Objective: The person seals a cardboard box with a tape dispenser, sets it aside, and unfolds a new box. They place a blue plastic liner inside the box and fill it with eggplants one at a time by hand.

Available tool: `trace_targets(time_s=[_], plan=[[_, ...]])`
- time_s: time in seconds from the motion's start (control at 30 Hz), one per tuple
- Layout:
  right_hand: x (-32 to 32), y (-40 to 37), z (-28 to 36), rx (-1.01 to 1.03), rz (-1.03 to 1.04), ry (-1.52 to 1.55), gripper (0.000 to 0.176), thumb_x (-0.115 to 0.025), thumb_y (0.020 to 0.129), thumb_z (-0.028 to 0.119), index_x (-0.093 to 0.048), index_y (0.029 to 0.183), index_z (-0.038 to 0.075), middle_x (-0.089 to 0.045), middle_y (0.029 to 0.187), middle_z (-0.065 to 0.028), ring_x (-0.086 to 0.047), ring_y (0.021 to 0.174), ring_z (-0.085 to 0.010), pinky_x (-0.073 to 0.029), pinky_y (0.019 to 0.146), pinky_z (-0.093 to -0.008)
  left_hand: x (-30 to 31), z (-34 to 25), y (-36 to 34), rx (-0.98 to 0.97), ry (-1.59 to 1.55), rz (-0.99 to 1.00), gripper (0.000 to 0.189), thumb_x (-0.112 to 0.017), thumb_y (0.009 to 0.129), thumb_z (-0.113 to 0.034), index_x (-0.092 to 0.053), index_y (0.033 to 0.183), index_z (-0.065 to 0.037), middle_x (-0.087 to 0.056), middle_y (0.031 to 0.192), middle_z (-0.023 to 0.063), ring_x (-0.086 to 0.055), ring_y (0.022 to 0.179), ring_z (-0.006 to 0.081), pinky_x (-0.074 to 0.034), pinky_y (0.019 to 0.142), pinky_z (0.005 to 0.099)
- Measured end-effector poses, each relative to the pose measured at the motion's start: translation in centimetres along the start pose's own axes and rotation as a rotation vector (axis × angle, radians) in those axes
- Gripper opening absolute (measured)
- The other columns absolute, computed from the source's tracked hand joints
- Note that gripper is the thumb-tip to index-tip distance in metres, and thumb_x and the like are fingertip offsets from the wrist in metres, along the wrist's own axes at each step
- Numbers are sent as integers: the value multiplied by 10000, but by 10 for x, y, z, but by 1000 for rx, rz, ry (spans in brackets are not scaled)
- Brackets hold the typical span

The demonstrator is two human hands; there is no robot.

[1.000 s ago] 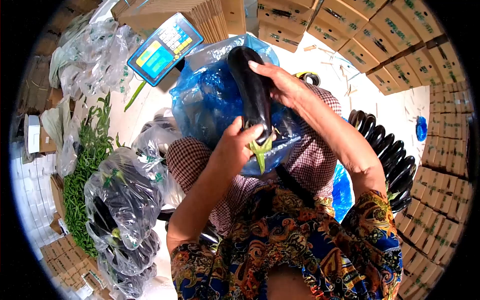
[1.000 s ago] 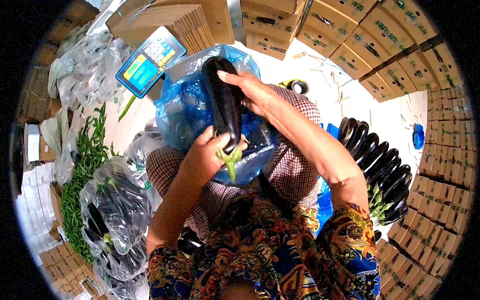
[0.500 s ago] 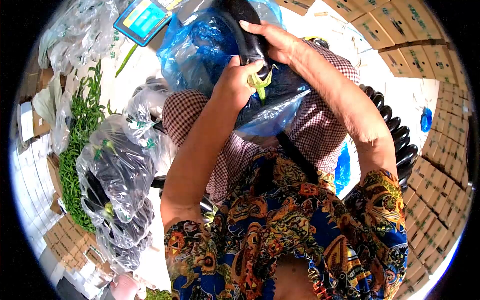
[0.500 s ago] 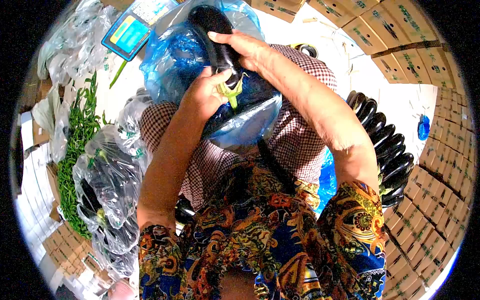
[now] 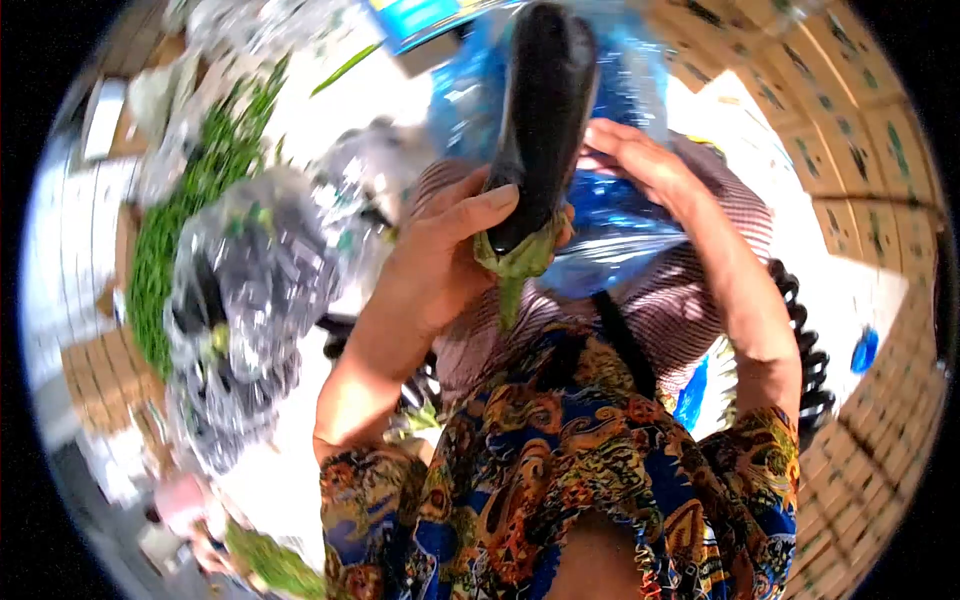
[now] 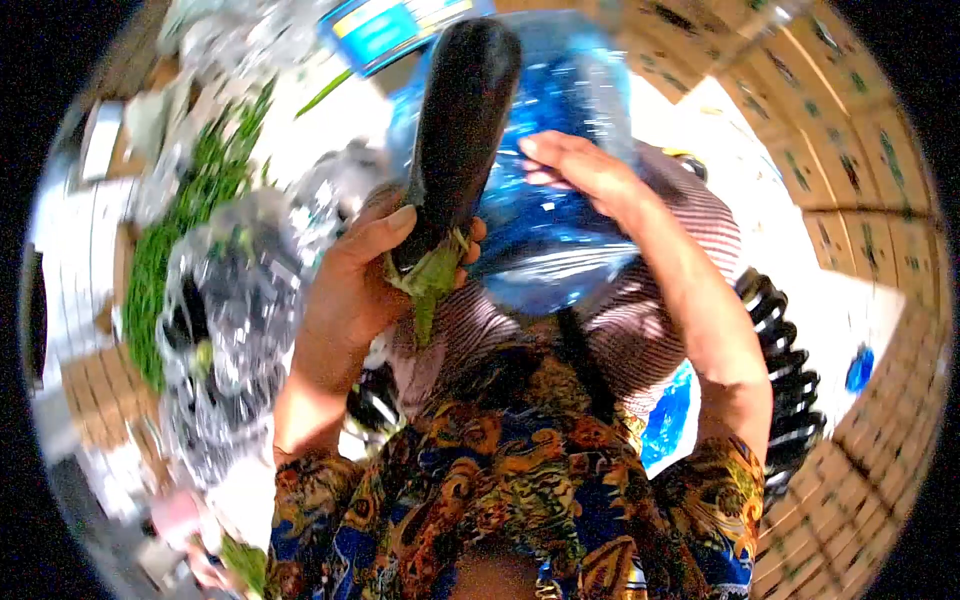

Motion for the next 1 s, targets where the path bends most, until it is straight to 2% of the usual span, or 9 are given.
trace_targets(time_s=[0.13, 0.3, 0.43, 0.53, 0.57, 0.6, 0.7, 0.8, 1.0], plan=[[-45, -26, 9, -64, 169, -753, 598, -603, 884, 443, -498, 1316, 43, -485, 1350, -155, -447, 1247, -254, -360, 1041, -334, 83, -8, -91, -233, 228, -321, 499, -577, 870, -105, -417, 1326, 18, -599, 1168, 134, -584, 1071, 242, -436, 976, 353], [-59, -39, -34, -163, 456, -1041, 458, -600, 913, 227, -490, 1317, 42, -494, 1341, -127, -440, 1253, -237, -342, 1082, -328, 198, 40, -239, -625, -22, -810, 470, -509, 913, -48, -397, 1367, -90, -544, 1258, 105, -529, 1151, 233, -407, 1000, 385], [-27, -31, -75, -218, 660, 91, 451, -606, 900, 175, -491, 1308, 21, -442, 1377, -131, -417, 1275, -242, -320, 1108, -345, 245, 135, -321, -678, -405, -1048, 441, -546, 909, -66, -429, 1330, -118, -534, 1264, 64, -516, 1155, 249, -393, 1016, 433], [-38, -39, -50, -113, 561, -1095, 438, -553, 934, 251, -495, 1309, 34, -451, 1378, -126, -412, 1283, -238, -326, 1102, -341, 279, 211, -362, -610, -551, -1097, 390, -607, 886, -112, -497, 1261, -119, -568, 1201, 55, -534, 1111, 245, -409, 990, 430], [-14, -33, -77, -99, 620, -605, 430, -512, 953, 296, -499, 1325, 83, -477, 1368, -115, -419, 1279, -238, -327, 1090, -315, 293, 235, -377, -554, -491, -1171, 403, -592, 889, -133, -477, 1274, -104, -564, 1205, 70, -536, 1103, 259, -414, 980, 436], [-51, -48, -39, -220, 551, -1135, 466, -494, 955, 345, -472, 1355, 108, -466, 1390, -102, -409, 1289, -247, -312, 1091, -317, 302, 252, -387, -494, -430, -1238, 418, -577, 892, -154, -458, 1287, -89, -559, 1208, 85, -538, 1095, 272, -419, 970, 442], [-62, -52, -35, -255, 583, -1195, 487, -441, 968, 351, -439, 1373, 80, -432, 1422, -100, -392, 1302, -269, -291, 1103, -332, 321, 274, -416, -354, -294, -1404, 358, -586, 890, -123, -499, 1234, -74, -582, 1143, 74, -560, 1041, 263, -455, 918, 430], [-59, -56, -30, -93, 792, -1172, 472, -390, 983, 332, -430, 1363, 56, -399, 1440, -120, -398, 1295, -279, -285, 1110, -326, 303, 244, -394, -400, -327, -1326, 328, -610, 870, -109, -535, 1186, -62, -601, 1072, 67, -582, 975, 258, -491, 854, 422], [-55, -56, -28, -228, 664, -1163, 470, -460, 970, 341, -448, 1349, 65, -441, 1404, -130, -420, 1282, -264, -300, 1100, -327, 360, 234, -445, -483, -717, -1250, 342, -541, 916, -360, -591, 1072, -60, -665, 917, 98, -640, 803, 262, -543, 608, 379]])
Point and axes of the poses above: each hand's wrist, its own y-axis towards the middle knuckle, its own x-axis out of the back of the hand, z = x × y, the point moved 8 cm from there along y, towards the middle knuckle
